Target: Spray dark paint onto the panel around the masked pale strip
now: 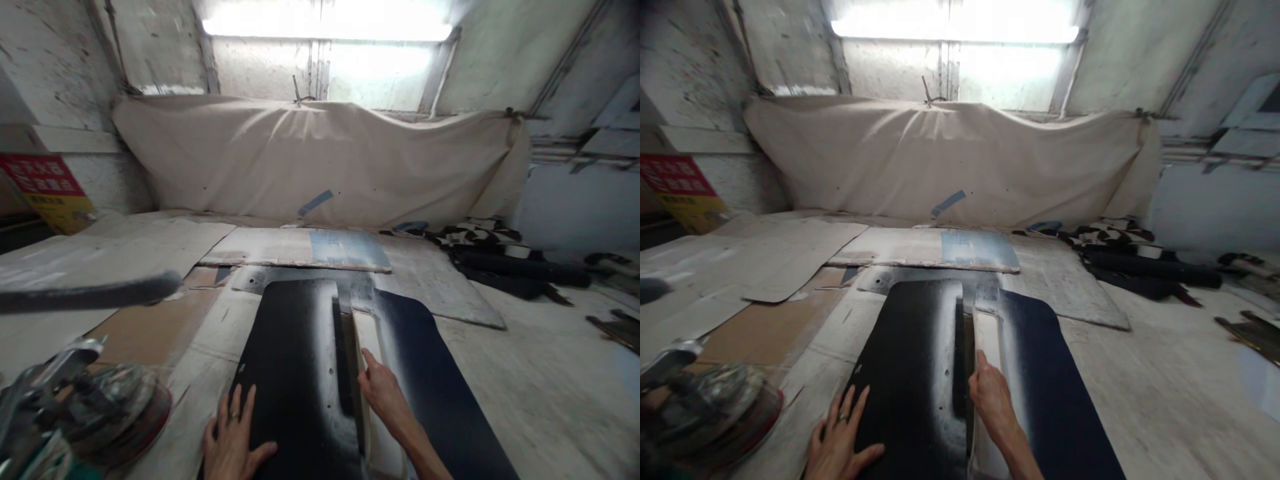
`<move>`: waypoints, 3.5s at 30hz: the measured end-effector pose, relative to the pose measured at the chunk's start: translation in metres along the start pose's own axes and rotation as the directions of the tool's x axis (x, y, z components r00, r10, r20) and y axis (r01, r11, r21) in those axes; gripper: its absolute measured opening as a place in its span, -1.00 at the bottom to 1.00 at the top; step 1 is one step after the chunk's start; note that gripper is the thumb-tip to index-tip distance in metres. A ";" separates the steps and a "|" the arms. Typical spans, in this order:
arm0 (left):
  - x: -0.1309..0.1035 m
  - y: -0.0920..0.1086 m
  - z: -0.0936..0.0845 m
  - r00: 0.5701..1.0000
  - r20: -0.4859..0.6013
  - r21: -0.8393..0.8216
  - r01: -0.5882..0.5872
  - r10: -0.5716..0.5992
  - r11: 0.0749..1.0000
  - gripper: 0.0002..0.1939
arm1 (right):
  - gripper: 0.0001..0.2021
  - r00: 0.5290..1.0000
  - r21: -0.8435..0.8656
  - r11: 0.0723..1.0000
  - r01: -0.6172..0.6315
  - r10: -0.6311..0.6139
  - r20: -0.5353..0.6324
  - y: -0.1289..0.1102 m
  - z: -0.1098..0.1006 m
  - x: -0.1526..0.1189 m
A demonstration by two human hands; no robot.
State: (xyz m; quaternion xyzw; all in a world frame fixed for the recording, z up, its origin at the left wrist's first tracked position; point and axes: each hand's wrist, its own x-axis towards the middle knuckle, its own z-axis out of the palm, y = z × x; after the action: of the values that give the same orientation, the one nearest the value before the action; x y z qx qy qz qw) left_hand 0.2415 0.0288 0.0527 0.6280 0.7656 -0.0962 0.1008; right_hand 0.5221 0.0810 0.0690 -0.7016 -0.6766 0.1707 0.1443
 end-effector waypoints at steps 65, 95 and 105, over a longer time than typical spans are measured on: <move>-0.035 -0.061 -0.004 0.973 0.011 -0.197 -0.225 0.231 0.954 -0.20 | -0.65 0.961 -0.290 0.940 0.180 -0.231 -0.153 -0.014 0.066 -0.002; -0.046 -0.054 -0.012 0.973 -0.117 -0.194 -0.219 0.199 0.956 -0.52 | -0.58 0.957 -0.268 0.923 0.278 -0.241 0.162 -0.018 0.017 -0.027; -0.147 -0.063 -0.049 0.801 -0.419 -0.536 -0.598 0.427 0.596 -0.57 | -0.70 0.893 -0.288 0.854 0.432 -0.450 0.007 0.013 0.054 -0.011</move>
State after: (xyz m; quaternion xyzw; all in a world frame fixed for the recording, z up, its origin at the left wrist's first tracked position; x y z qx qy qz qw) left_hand 0.2061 -0.1085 0.1412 0.7547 0.5408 0.2855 0.2377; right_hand 0.5101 0.0682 0.0151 -0.5460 -0.8319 0.0137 0.0986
